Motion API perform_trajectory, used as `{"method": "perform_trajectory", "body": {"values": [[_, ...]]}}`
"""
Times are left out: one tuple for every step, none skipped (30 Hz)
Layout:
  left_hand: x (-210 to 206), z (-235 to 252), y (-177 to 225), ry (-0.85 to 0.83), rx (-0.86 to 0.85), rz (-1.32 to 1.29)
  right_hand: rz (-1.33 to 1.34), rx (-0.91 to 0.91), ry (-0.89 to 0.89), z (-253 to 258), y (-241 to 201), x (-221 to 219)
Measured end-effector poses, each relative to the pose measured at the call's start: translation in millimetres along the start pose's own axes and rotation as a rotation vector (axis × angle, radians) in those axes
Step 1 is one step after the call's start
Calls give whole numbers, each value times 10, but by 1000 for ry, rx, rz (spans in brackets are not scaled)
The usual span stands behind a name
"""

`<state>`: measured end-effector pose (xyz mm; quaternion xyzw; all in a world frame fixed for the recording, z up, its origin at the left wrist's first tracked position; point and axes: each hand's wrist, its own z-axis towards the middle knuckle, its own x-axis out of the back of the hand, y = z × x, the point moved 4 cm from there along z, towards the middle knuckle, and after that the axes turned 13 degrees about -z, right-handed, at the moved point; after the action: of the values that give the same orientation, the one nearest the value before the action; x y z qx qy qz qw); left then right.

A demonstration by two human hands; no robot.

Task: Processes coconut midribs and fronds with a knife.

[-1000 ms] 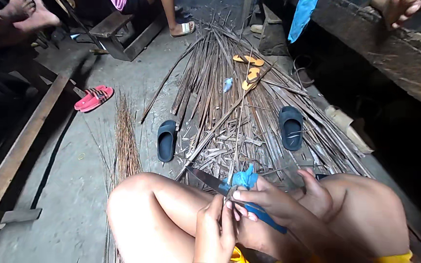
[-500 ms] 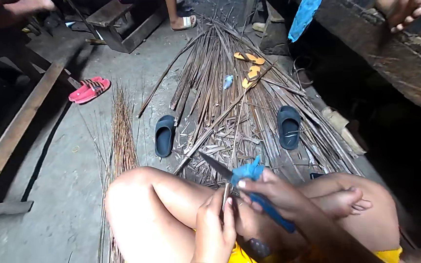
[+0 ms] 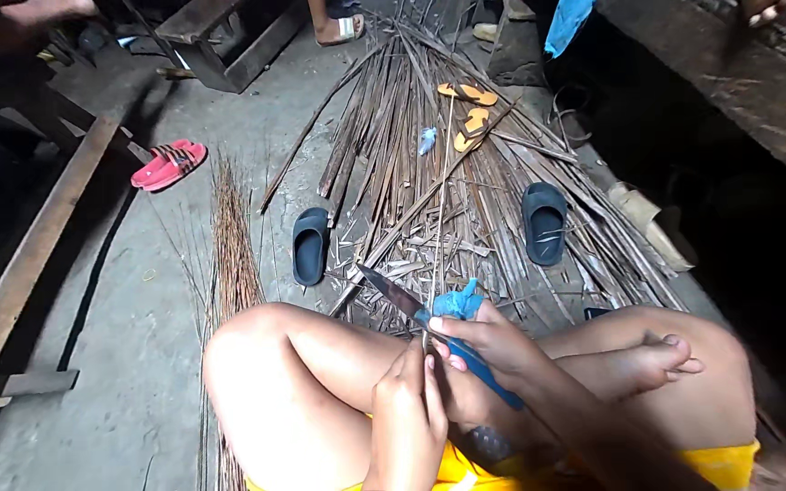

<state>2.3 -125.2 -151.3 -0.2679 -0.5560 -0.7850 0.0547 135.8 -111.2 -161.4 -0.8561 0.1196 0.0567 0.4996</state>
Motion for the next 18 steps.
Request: {"method": "perform_trajectory", "body": {"values": [[1, 5, -4, -2, 4, 3, -4, 16, 9, 14, -10, 8], [2, 9, -6, -8, 9, 3, -12, 37, 24, 30, -20, 24], [3, 10, -7, -14, 17, 0, -12, 58, 33, 47, -30, 42], [3, 14, -9, -16, 22, -5, -10, 73, 38, 65, -37, 56], [4, 21, -13, -17, 27, -11, -13, 84, 41, 79, -43, 64], [4, 29, -22, -18, 32, -18, -22, 92, 45, 90, -47, 70], [2, 34, -32, -19, 35, -24, -31, 98, 49, 98, -45, 75], [1, 40, -37, -23, 37, -32, -37, 96, 56, 103, -45, 76], [2, 47, -36, -26, 40, -37, -44, 92, 63, 107, -53, 76], [5, 52, -33, -29, 45, -40, -48, 94, 74, 116, -60, 79], [10, 49, -32, -34, 50, -46, -52, 101, 90, 131, -62, 93], [15, 39, -30, -36, 55, -55, -52, 119, 121, 157, -68, 129], [22, 26, -28, -39, 63, -70, -48, 148, 173, 199, -85, 198], [32, 8, -29, -48, 81, -93, -36, 180, 243, 254, -114, 300], [43, -8, -37, -55, 98, -115, -21, 207, 312, 302, -150, 415], [50, -14, -55, -56, 110, -132, -14, 226, 355, 323, -191, 508], [50, -13, -78, -52, 120, -142, -32, 236, 356, 310, -224, 556], [45, -11, -95, -55, 143, -162, -87, 228, 308, 256, -240, 554]]}}
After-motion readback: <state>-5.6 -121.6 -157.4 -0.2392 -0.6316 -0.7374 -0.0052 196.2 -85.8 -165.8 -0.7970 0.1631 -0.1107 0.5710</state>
